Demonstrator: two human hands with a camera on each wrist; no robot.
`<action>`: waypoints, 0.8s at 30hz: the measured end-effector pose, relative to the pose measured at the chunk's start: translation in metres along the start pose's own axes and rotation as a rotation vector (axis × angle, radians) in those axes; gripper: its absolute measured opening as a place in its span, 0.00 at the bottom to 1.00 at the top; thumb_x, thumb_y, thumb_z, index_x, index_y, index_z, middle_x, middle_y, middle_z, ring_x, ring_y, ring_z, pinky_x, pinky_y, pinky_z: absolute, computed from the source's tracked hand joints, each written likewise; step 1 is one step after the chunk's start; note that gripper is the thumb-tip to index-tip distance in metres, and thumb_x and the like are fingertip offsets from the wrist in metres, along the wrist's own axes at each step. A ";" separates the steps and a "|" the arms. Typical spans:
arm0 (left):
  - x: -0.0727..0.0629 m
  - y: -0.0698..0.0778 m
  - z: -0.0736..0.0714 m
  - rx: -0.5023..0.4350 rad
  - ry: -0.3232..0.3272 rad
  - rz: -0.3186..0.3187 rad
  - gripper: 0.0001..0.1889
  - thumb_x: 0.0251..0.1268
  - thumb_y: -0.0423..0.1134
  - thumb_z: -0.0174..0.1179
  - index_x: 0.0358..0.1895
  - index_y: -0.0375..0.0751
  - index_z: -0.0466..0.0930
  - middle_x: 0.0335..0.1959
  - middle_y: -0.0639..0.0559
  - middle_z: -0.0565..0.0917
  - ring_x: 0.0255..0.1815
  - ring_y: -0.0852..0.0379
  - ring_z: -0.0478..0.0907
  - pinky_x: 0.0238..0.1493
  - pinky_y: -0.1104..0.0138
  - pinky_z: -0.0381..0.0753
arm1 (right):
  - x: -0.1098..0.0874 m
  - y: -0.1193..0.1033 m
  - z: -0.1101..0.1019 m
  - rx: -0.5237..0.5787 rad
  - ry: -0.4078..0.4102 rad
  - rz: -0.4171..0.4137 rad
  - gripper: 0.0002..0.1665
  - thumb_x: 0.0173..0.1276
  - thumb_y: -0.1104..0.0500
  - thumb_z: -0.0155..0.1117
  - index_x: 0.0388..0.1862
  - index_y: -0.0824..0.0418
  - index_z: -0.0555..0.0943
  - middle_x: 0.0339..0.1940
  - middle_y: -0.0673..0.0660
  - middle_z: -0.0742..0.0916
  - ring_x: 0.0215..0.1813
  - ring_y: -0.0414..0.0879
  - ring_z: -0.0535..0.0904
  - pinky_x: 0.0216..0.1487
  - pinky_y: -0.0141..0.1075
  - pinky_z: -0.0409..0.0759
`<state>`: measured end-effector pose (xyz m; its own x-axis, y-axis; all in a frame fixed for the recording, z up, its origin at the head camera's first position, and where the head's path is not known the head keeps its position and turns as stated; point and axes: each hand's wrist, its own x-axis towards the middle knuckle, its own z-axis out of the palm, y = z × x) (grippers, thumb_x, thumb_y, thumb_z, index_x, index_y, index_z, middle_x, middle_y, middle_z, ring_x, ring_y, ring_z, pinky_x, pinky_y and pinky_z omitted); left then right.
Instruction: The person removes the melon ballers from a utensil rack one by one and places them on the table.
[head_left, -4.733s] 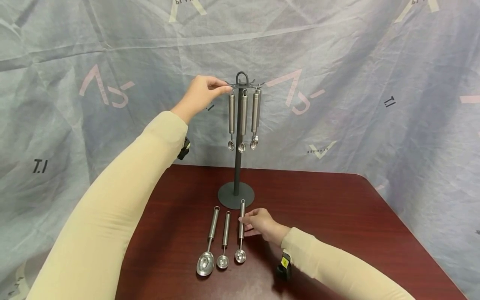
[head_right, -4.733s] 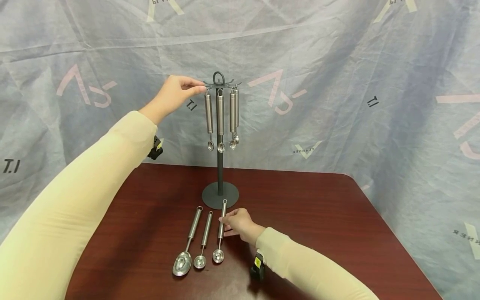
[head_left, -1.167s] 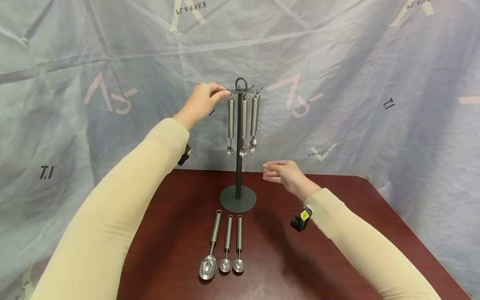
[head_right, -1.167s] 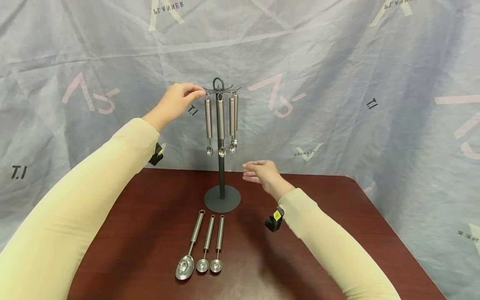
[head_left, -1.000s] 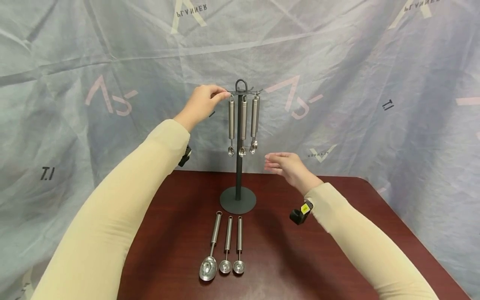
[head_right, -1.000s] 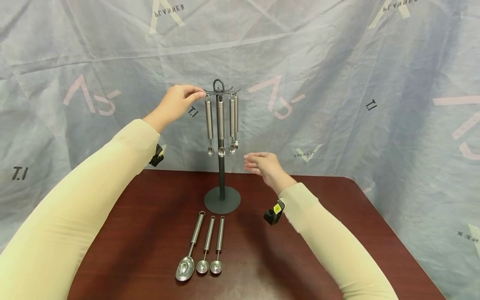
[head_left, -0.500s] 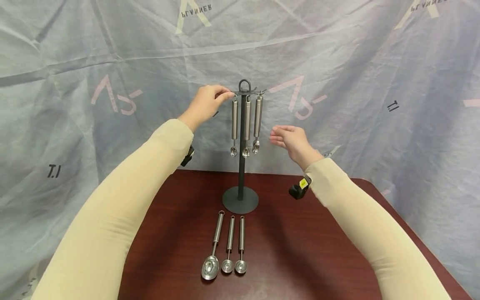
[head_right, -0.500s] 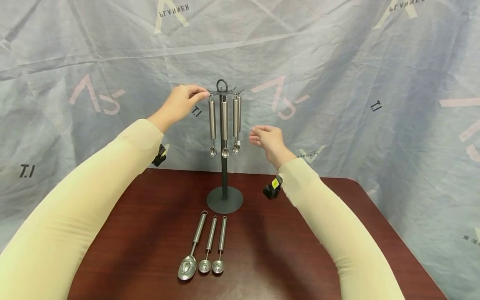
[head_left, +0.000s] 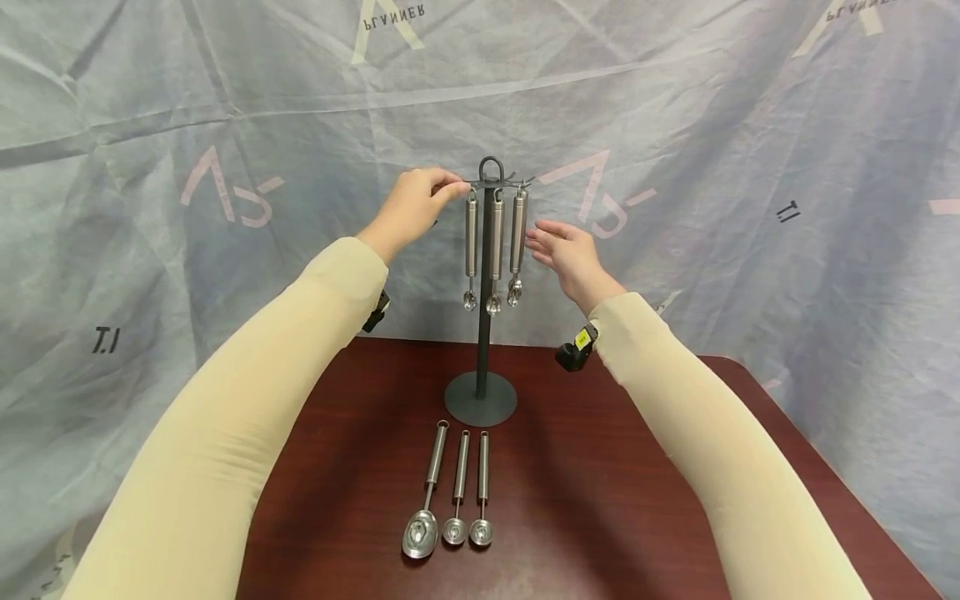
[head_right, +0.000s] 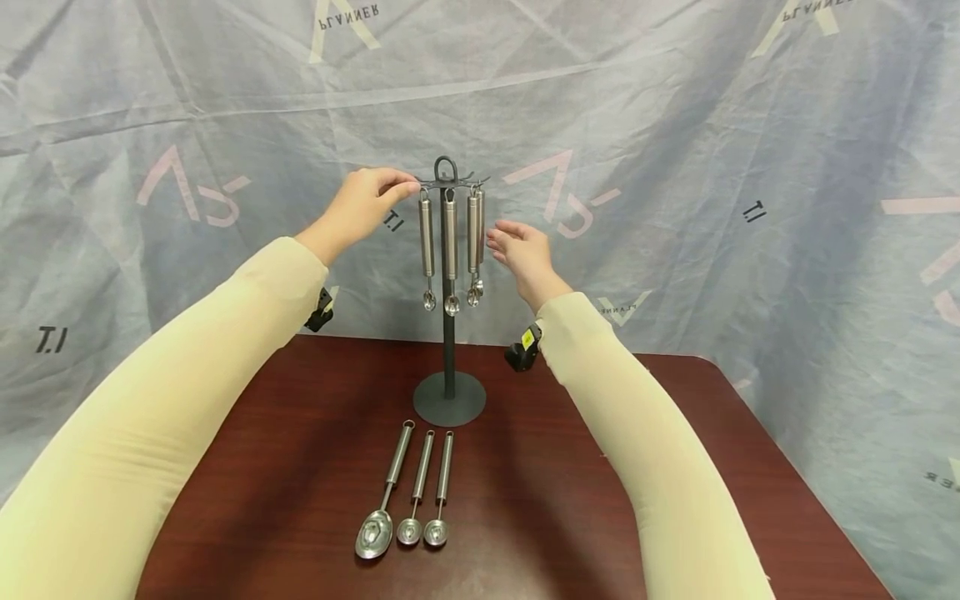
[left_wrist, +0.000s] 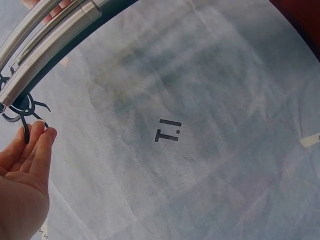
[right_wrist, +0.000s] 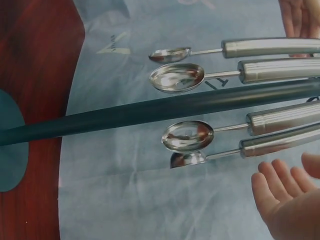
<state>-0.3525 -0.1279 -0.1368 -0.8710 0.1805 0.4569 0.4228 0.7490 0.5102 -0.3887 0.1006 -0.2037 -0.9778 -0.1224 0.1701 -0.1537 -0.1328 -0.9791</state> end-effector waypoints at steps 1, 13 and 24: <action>0.000 0.000 0.000 0.002 0.000 0.002 0.22 0.76 0.53 0.48 0.61 0.46 0.77 0.58 0.50 0.81 0.55 0.55 0.76 0.58 0.61 0.74 | 0.001 0.001 0.001 -0.009 -0.014 -0.007 0.26 0.76 0.66 0.49 0.72 0.69 0.64 0.69 0.67 0.74 0.69 0.56 0.71 0.71 0.42 0.69; 0.001 -0.003 0.002 -0.007 -0.005 0.010 0.22 0.75 0.54 0.48 0.61 0.45 0.78 0.58 0.50 0.81 0.58 0.55 0.76 0.60 0.60 0.74 | 0.012 0.008 0.003 -0.148 -0.046 -0.104 0.24 0.76 0.64 0.52 0.69 0.66 0.69 0.67 0.66 0.76 0.58 0.49 0.77 0.65 0.43 0.75; 0.001 -0.001 0.004 -0.016 -0.015 0.008 0.23 0.74 0.55 0.49 0.62 0.46 0.77 0.59 0.51 0.81 0.59 0.56 0.76 0.60 0.61 0.75 | 0.005 0.002 -0.006 -0.167 -0.004 -0.112 0.22 0.74 0.63 0.55 0.65 0.68 0.72 0.47 0.51 0.81 0.46 0.38 0.76 0.58 0.41 0.77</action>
<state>-0.3546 -0.1263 -0.1396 -0.8714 0.1956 0.4499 0.4331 0.7374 0.5183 -0.3951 0.1059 -0.2055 -0.9526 -0.1202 0.2795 -0.2837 0.0190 -0.9587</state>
